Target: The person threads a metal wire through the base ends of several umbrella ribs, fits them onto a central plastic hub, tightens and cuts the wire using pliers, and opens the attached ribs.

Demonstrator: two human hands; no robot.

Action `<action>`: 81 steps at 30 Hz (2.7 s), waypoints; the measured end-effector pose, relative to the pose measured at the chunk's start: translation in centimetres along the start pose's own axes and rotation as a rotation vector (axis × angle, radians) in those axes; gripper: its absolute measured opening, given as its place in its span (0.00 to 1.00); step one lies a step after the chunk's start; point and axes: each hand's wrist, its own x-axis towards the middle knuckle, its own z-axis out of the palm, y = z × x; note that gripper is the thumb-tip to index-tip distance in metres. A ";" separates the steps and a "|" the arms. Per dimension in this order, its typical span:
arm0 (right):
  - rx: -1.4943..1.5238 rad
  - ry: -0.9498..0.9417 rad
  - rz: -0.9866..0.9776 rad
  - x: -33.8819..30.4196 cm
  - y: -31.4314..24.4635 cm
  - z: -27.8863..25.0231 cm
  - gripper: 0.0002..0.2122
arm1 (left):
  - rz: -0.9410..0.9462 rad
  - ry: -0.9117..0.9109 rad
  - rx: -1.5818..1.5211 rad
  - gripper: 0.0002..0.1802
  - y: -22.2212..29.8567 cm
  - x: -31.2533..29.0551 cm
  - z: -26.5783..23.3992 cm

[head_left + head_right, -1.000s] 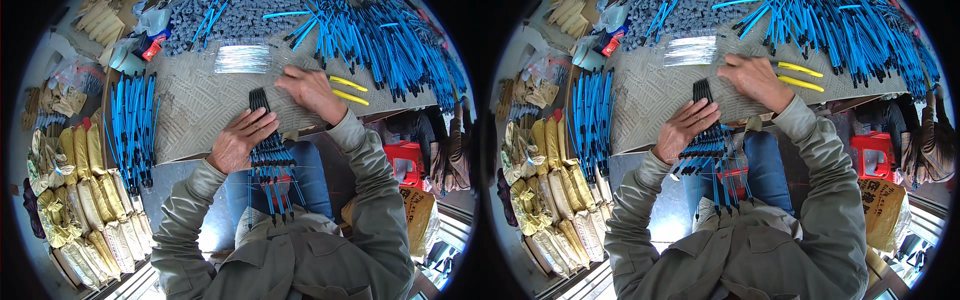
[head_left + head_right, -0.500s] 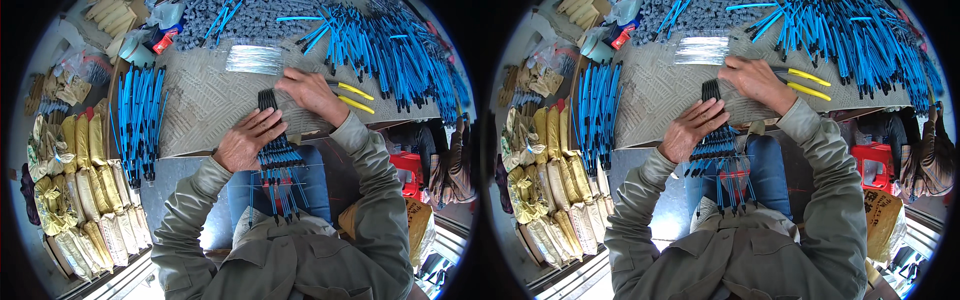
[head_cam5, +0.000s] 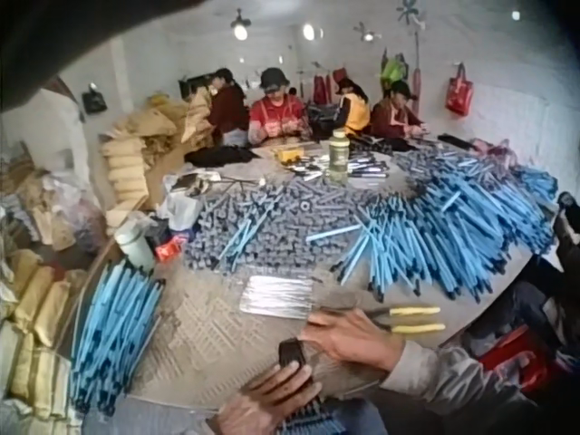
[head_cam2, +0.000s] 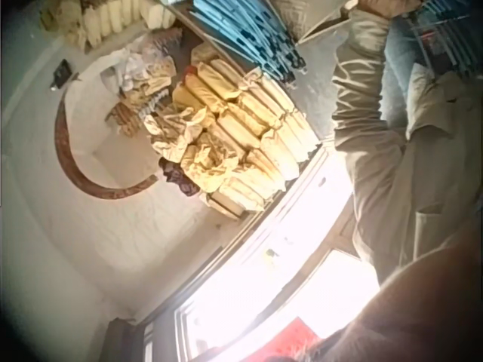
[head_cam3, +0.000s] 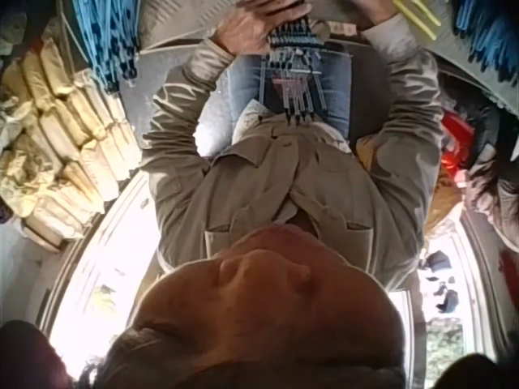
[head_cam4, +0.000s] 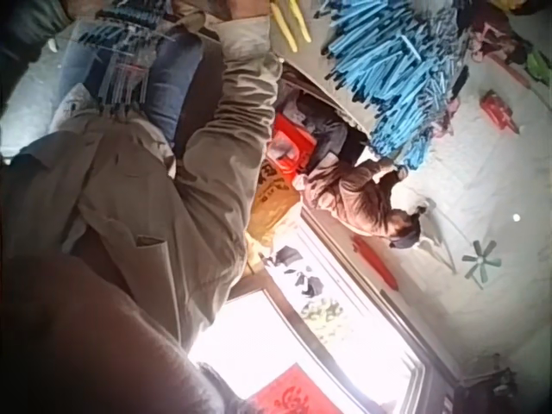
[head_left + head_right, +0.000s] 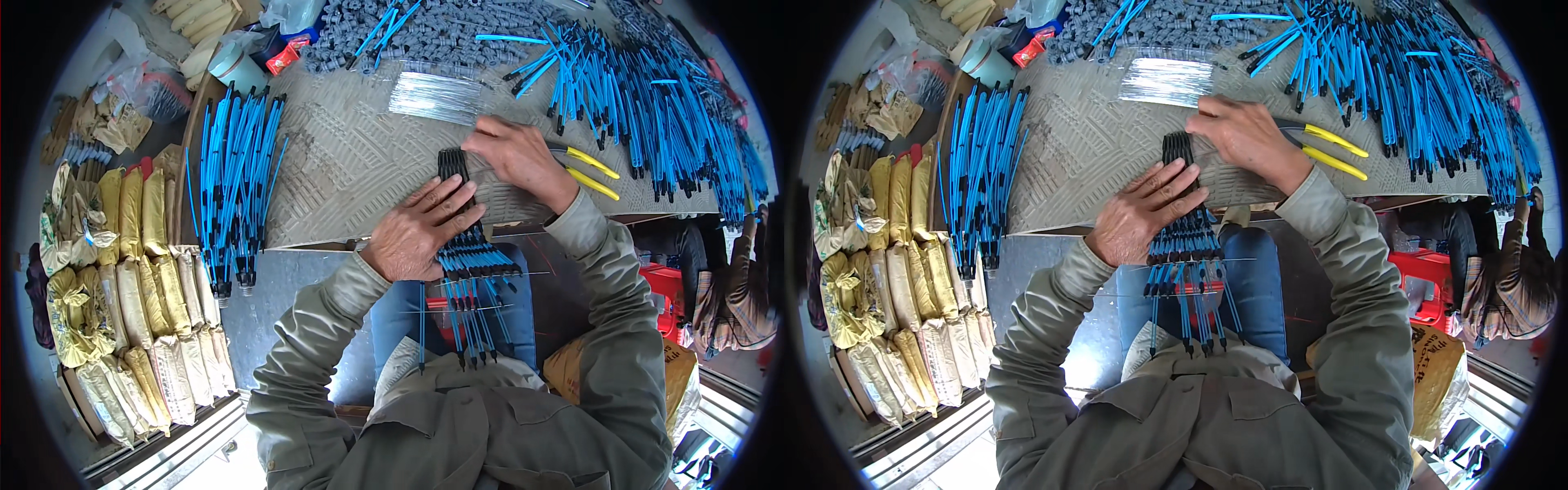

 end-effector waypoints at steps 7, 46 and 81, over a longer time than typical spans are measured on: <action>0.021 0.036 0.009 -0.2 -0.1 0.0 0.09 | 0.001 0.029 0.004 0.54 0.1 -0.1 0.2; 0.528 0.119 0.206 -3.0 -2.7 -5.9 0.07 | 0.033 0.052 0.034 0.40 0.7 -0.2 0.0; 0.968 0.529 0.316 -9.9 -14.5 -2.7 0.09 | 0.102 0.132 0.093 0.36 -0.2 0.0 0.5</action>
